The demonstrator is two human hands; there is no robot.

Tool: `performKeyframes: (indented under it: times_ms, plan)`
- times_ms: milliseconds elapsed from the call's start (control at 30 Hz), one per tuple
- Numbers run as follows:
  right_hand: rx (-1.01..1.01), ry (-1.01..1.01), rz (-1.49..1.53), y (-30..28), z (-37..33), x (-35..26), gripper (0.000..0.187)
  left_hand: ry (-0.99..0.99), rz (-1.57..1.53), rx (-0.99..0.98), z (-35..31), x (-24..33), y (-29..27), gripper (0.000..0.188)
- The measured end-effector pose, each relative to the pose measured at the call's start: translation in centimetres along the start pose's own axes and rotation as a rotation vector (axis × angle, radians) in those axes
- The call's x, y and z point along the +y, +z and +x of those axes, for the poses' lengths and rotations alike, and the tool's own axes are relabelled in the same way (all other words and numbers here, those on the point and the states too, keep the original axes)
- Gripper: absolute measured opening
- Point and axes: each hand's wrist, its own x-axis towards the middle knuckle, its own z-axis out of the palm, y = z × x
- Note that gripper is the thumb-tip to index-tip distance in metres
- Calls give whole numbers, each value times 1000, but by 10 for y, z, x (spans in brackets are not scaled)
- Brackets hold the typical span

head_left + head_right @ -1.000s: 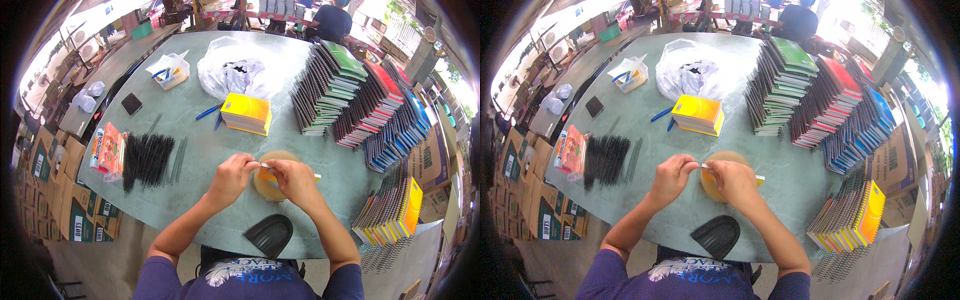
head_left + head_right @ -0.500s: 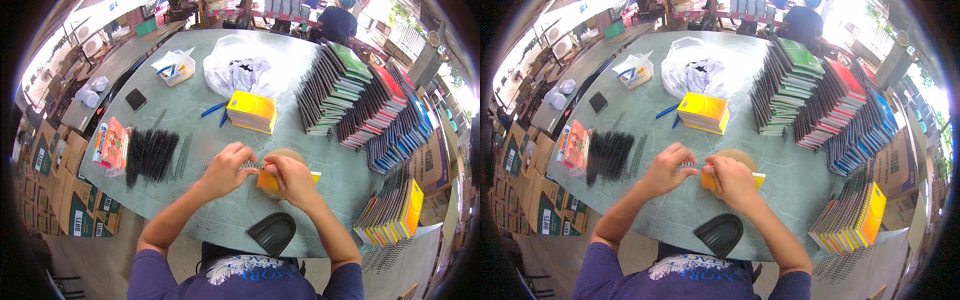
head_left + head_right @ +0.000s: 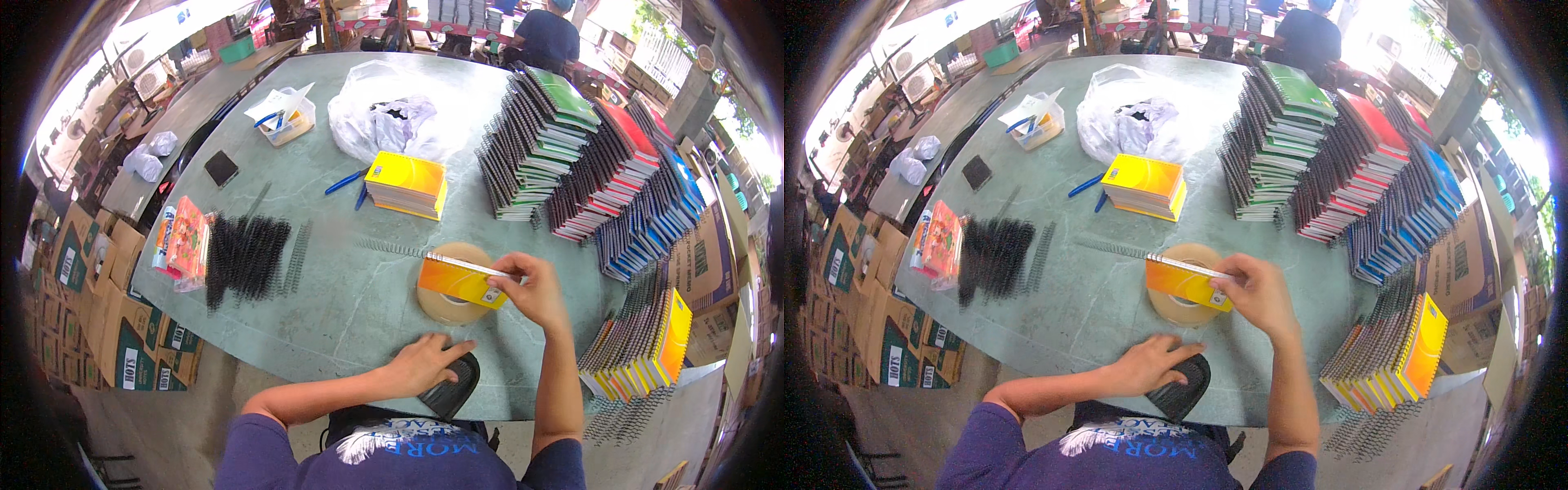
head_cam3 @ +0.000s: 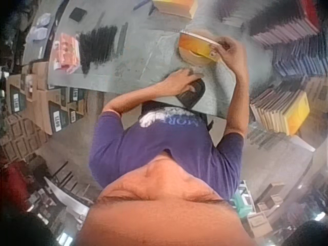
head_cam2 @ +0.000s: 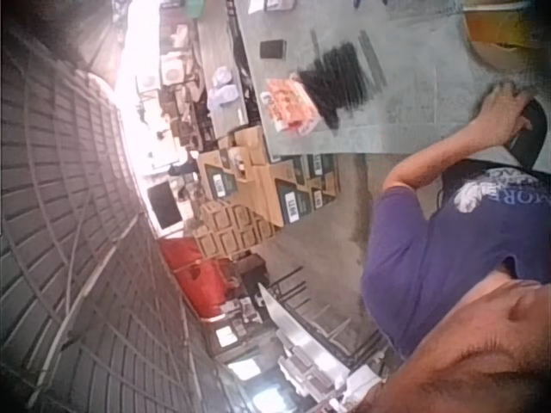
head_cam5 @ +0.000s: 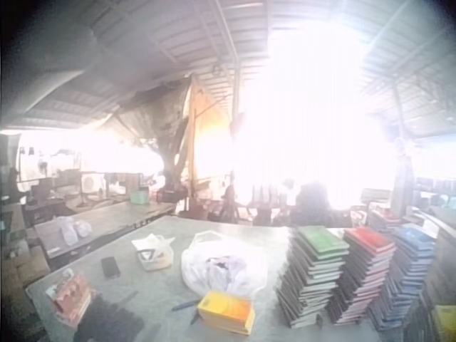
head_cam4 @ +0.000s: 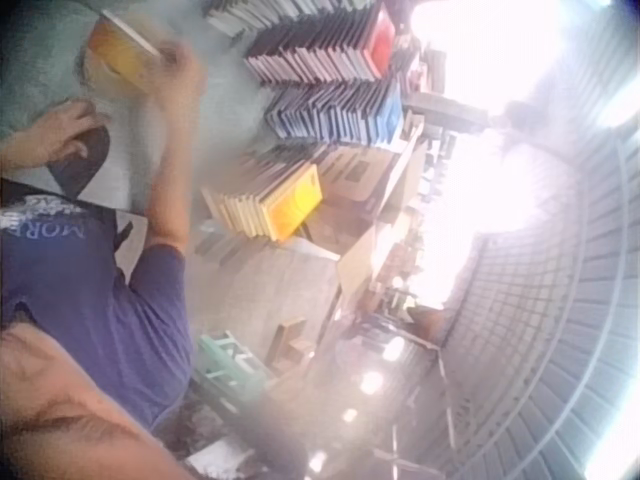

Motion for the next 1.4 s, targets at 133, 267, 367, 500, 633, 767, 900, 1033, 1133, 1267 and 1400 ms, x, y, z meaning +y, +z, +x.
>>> performKeyframes:
  times_ms: [133, 267, 367, 500, 633, 767, 900, 1033, 1133, 1267, 1400]
  plan:
    - [127, 75, 660, 21, -20, 42, 27, 110, 15, 513, 27, 11, -68, 37]
    - [146, 30, 707, 33, -18, 38, 23, -10, 394, 332, 34, -8, -84, 36]
    - [123, 17, 668, 33, -24, 36, 21, 94, 331, 664, 35, 11, -102, 32]
    - [103, 2, 629, 36, -25, 36, 19, 132, 306, 516, 34, -7, -80, 34]
    - [151, -8, 660, 35, -25, 36, 19, 169, 322, 769, 46, 21, -105, 32]
    - [163, -54, 695, 41, -28, 38, 21, 190, 252, 512, 48, 5, -77, 29]
    - [93, 62, 586, 39, -34, 38, 22, 231, 218, 600, 58, 18, -74, 30]
    - [32, 47, 626, 40, -31, 47, 24, 195, 261, 401, 62, 13, -66, 33]
    - [76, -12, 691, 45, -35, 46, 25, 217, 210, 669, 72, 28, -81, 34]
    - [12, -17, 618, 45, -32, 54, 29, 191, 201, 371, 70, 29, -73, 29]
    - [5, 21, 569, 56, -35, 66, 32, 191, 208, 635, 83, 38, -87, 29]
